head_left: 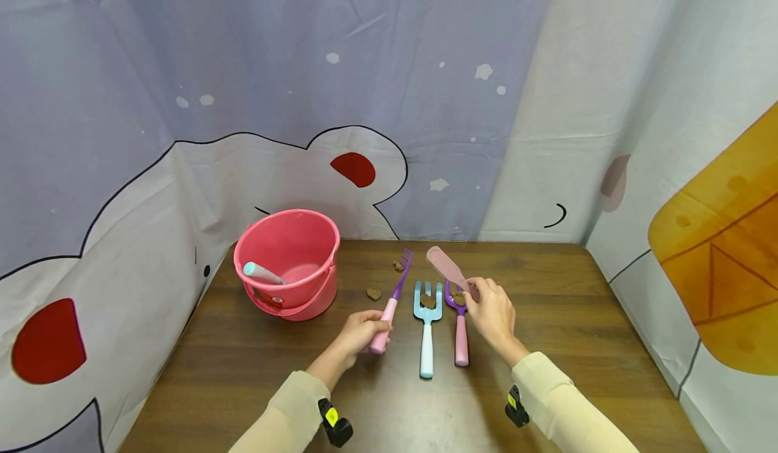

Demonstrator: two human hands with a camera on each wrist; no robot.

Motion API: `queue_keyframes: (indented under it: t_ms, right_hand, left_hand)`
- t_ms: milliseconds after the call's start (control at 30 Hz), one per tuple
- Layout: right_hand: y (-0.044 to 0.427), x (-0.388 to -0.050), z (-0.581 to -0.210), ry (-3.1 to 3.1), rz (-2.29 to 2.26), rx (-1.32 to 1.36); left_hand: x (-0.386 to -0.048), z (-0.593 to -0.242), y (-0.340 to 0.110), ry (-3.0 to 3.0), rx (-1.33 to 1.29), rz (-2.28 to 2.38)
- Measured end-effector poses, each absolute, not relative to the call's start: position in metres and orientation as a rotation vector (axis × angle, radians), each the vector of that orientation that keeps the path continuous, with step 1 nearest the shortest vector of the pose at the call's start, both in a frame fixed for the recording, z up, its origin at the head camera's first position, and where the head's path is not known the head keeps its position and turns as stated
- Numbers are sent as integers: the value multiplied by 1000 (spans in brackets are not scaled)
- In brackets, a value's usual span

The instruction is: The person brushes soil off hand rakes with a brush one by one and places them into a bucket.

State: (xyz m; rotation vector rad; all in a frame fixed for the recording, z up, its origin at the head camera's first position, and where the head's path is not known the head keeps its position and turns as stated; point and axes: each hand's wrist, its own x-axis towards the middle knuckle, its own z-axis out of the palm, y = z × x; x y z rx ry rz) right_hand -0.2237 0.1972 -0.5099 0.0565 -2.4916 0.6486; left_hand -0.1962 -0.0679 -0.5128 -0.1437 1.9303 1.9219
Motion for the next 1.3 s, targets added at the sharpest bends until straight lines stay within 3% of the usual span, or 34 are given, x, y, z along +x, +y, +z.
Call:
queue_keyframes:
  t_ms: [1300]
  right_hand:
    - [165,-218,-509,-2369,628,604]
  left_hand:
    - [-199,-514,-67,1198,37,2136]
